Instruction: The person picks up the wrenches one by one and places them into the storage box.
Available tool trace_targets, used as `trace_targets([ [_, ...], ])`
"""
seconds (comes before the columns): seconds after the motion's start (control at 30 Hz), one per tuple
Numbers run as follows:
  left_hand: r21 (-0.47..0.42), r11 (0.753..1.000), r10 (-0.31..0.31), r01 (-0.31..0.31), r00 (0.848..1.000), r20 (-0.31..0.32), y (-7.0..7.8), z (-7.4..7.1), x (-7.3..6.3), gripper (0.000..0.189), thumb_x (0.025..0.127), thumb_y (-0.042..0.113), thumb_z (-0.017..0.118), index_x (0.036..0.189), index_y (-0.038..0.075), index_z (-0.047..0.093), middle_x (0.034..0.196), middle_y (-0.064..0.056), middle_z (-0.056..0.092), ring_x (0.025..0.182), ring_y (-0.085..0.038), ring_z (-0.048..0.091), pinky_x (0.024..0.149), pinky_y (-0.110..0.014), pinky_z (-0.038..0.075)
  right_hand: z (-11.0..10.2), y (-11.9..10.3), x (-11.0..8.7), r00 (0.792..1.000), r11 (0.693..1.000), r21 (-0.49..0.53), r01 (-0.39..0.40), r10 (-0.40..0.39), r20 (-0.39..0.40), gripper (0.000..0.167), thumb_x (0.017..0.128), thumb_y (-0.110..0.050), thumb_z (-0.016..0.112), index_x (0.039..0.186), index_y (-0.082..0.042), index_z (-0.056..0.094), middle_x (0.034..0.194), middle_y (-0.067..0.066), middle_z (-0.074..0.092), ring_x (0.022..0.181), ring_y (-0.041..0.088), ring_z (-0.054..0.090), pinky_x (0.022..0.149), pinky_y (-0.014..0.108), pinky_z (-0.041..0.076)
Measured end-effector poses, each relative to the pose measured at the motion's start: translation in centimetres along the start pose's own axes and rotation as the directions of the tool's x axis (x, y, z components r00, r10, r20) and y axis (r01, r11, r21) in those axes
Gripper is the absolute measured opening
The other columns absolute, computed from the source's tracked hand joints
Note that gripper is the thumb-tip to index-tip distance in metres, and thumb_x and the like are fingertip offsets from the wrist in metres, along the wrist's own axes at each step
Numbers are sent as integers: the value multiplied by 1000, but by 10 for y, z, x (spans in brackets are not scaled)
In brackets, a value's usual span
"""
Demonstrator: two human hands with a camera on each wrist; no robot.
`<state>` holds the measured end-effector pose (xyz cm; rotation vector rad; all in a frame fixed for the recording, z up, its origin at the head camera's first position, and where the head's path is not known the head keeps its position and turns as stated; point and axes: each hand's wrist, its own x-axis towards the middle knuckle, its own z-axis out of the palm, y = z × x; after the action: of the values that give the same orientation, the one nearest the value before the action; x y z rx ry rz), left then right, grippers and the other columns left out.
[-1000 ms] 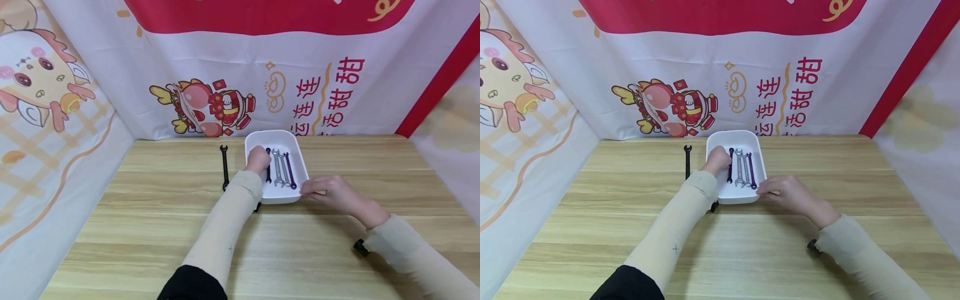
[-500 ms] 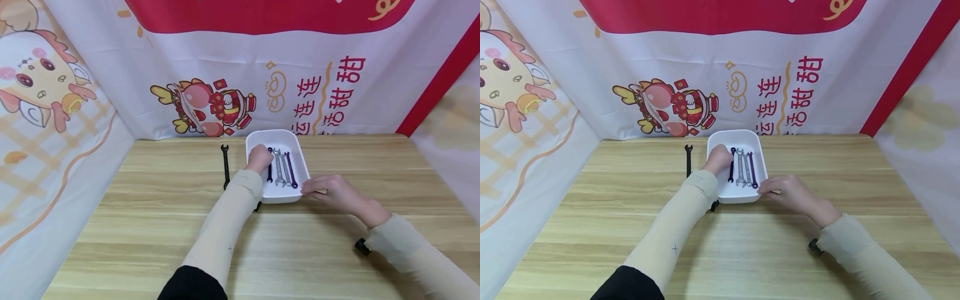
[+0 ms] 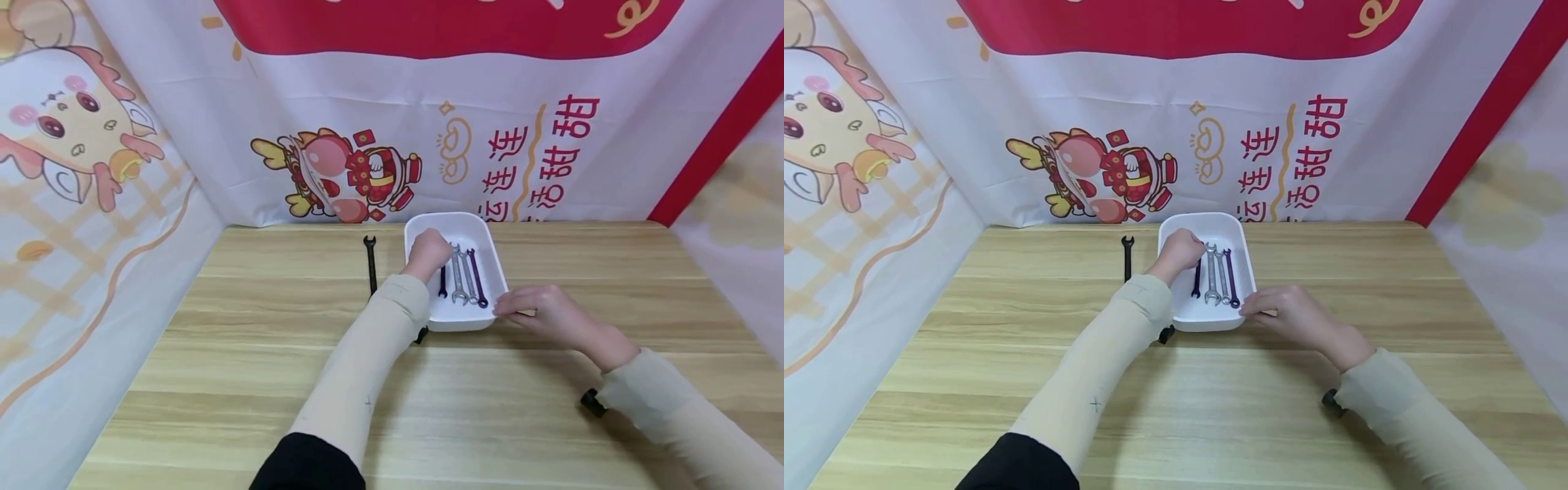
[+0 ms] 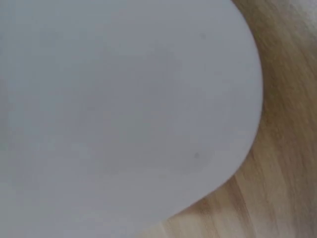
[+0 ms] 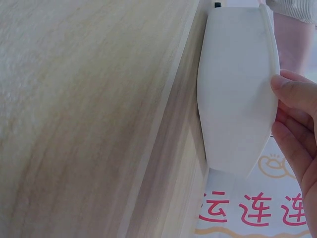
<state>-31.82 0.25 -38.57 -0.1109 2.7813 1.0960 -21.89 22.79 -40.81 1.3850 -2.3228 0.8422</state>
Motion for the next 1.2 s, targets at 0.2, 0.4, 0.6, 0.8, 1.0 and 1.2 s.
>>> trace_targets([
  [0.2,-12,1000,18,-17,1000,22,1,-6,-3,11,96,11,64,89,3,67,81,-5,62,69,-16,55,63,-27,49,0,1,0,1000,1000,3,-8,8,1,32,67,13,86,92,-7,81,97,7,78,88,26,75,90,12,50],
  [0.4,-42,998,53,-51,998,35,1,-15,-7,16,97,9,62,84,3,70,72,-2,60,62,-13,52,57,-23,45,0,1,0,1000,1000,10,-1,1,-14,33,67,13,85,92,-7,81,96,7,78,87,26,75,90,11,50],
  [0.6,-150,988,46,-37,997,55,-1,-23,-8,18,97,7,62,105,-1,76,82,-7,70,67,-12,61,63,-22,55,0,1,0,1000,1000,11,-3,3,-7,32,68,13,85,92,-7,81,97,8,78,88,26,75,91,11,50],
  [0.8,-149,986,88,-79,995,51,-4,-31,-8,22,99,10,59,111,0,75,88,-7,72,77,-17,66,69,-26,57,-1,2,0,1000,1000,-1,-5,5,-3,32,68,13,85,92,-7,81,97,8,78,89,27,75,91,11,50],
  [1.0,-160,977,144,-141,990,5,-10,-38,-12,20,101,11,59,113,3,73,97,-7,70,85,-20,67,74,-31,56,-2,0,0,1000,1000,0,-2,2,-7,33,68,12,85,93,-8,81,98,8,78,89,27,75,92,11,49],
  [1.2,-206,966,152,-156,988,-38,-16,-49,-19,20,100,11,59,115,6,72,99,-6,69,89,-20,66,74,-31,56,-1,-2,-1,1000,1000,-5,4,-4,-4,33,68,12,85,93,-8,81,98,9,78,89,27,75,92,12,50],
])
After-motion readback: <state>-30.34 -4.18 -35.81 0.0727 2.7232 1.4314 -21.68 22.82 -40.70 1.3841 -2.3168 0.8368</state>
